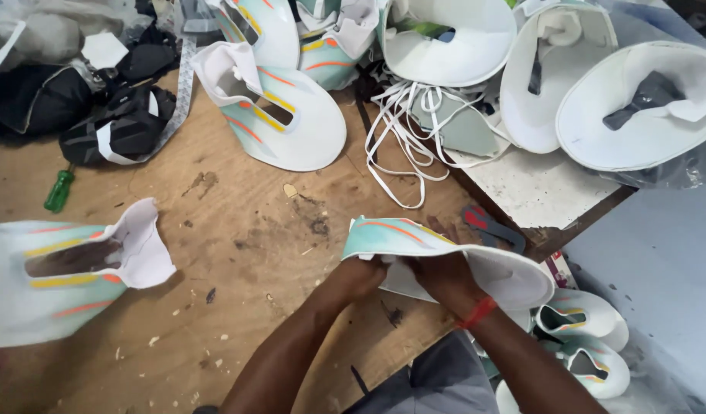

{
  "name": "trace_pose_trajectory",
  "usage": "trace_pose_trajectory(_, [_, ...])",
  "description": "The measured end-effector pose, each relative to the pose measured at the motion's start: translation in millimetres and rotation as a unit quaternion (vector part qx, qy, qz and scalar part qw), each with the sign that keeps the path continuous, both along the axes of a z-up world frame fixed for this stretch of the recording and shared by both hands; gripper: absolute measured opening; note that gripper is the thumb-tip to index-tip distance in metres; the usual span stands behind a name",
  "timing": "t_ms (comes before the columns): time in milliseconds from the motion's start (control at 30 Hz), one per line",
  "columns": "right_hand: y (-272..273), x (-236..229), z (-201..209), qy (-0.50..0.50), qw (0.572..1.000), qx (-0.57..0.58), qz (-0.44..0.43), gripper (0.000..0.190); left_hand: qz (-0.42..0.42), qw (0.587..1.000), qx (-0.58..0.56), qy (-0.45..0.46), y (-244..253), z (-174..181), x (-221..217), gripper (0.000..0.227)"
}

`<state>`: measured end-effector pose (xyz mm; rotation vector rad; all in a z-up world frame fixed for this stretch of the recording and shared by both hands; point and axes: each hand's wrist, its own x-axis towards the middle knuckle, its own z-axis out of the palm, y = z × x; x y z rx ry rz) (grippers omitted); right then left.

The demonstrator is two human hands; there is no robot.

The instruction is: Folding and preparing shoe upper components on a workbench.

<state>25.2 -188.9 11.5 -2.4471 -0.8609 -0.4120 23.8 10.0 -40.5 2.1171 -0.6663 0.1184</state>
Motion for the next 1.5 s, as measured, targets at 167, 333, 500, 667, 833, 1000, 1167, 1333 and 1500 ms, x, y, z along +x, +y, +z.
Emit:
trace_pose_trajectory(167, [18.5,1.5,-1.6,-0.048,0.996,-0.003,-0.081,0.051,-0.025,0.999,-0.029,0.015,2.7,-17.0,9.1,0.038])
trace_pose_trajectory(333, [17.5,-0.6,1.3,-0.059,0.99,-0.046,-0.12,0.043,0.0,1.0,0.016,0.001,2.6,-27.2,11.5,0.043])
trace_pose_trajectory(500, [-3.3,-10.5,-5.4,-0.04,0.995,-0.018,-0.086,0.043,0.02,0.993,-0.046,0.109,-4.2,31.5,-17.8,0.036])
trace_pose_trajectory(667, [-18.9,-12.7,-8.1,-0.025,0.999,0.002,-0.041,0.043,0.035,0.991,0.078,0.098,-11.5,15.3,-35.3,0.042])
trace_pose_trajectory(833, [-28.6,-12.0,-12.8,0.093,0.992,-0.06,-0.056,0.041,0.039,0.965,0.245,-0.084,-26.3,19.1,-50.8,0.056])
trace_pose_trajectory(1000, [-39.3,-13.7,-45.2,0.008,0.971,-0.237,-0.029,0.049,-0.005,0.945,0.299,-0.133,-17.3,38.7,-55.7,0.07])
trace_pose_trajectory(1167, [-32.8,-25.6,-15.0,0.008,0.991,-0.133,-0.02,0.047,-0.068,0.963,0.244,-0.098,-13.7,41.8,-68.8,0.068])
trace_pose_trajectory(1333, [-40.6,-55.2,-23.1,0.123,0.987,-0.034,0.1,0.036,-0.018,0.988,0.151,-0.013,-18.0,41.7,-74.7,0.095])
trace_pose_trajectory(1500, [-47.0,-66.9,-8.6,0.056,0.977,-0.097,0.182,0.039,-0.027,0.971,0.221,-0.086,-26.6,28.9,-72.7,0.095])
